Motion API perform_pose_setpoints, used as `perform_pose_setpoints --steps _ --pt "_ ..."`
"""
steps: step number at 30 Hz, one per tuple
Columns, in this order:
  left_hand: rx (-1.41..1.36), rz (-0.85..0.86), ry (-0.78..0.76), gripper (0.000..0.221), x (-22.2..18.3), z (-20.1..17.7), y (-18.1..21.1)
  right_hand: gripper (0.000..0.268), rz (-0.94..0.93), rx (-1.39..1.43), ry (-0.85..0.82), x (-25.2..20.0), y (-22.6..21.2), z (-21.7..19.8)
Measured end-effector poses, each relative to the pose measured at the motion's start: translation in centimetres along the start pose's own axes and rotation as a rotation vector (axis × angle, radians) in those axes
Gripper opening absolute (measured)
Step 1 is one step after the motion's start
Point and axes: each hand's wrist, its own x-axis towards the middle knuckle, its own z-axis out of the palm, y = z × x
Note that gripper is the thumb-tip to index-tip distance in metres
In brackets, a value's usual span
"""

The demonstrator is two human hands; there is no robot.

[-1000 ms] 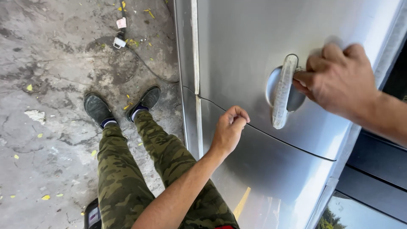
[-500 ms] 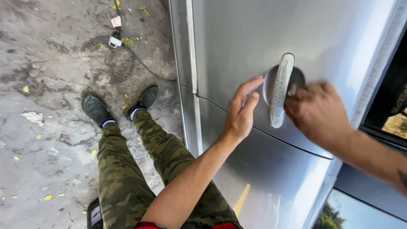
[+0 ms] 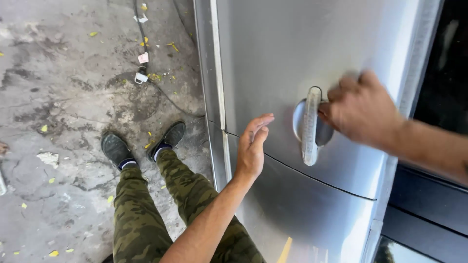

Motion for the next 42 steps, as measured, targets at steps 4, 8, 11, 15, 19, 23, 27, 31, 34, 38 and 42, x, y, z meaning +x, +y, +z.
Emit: perform_pose_setpoints --steps 4,8,11,15,19,23,27,31,34,38,42 --pt "-0.079 0.022 0.049 0.030 1.0 -0.2 -1.3 0.017 0.080 -0.013 0.038 -1.4 -2.2 2.3" --pt "-0.065 -0.008 0.068 0.027 0.1 -0.7 0.0 0.014 0.065 0.228 0.018 -2.4 -1.9 1.9" --pt "0.055 -0.052 0.018 0.028 0.1 -0.4 -0.7 0.032 0.009 -0.196 0.233 -1.1 1.0 2.2" --pt "0.058 0.036 0.090 0.032 0.3 -0.3 -1.7 0.021 0.031 -0.038 0.147 -3.6 -2.8 2.8" --pt "0.048 0.004 0.097 0.027 0.0 -1.3 -1.2 0.027 -0.097 -0.086 -0.027 -1.6 -1.3 3.5" --pt "-0.061 0.038 0.131 0.022 -0.2 -1.7 -1.8 0.023 -0.036 -0.156 0.200 -0.4 -0.2 1.6" --pt "-0.046 -0.049 0.189 0.016 -0.6 -2.0 -1.4 0.008 0.049 0.086 0.202 -2.0 -3.7 2.3" --pt "-0.052 -0.111 0.106 0.014 -2.0 -0.8 -0.1 0.024 -0.020 0.152 0.063 -2.6 -3.0 1.8" --pt "-0.066 -0.152 0.041 0.016 -4.5 -1.3 2.0 0.016 -0.264 0.263 -0.446 -3.8 -2.3 -0.6" --pt "-0.065 -0.296 0.021 0.015 -8.0 -2.5 4.3 0.025 -0.167 0.591 -0.720 -11.4 -6.5 -4.6" --pt "-0.024 -0.262 -0.089 0.021 -11.7 -3.6 3.6 0.026 0.438 1.661 -0.580 -13.2 -13.3 -1.7"
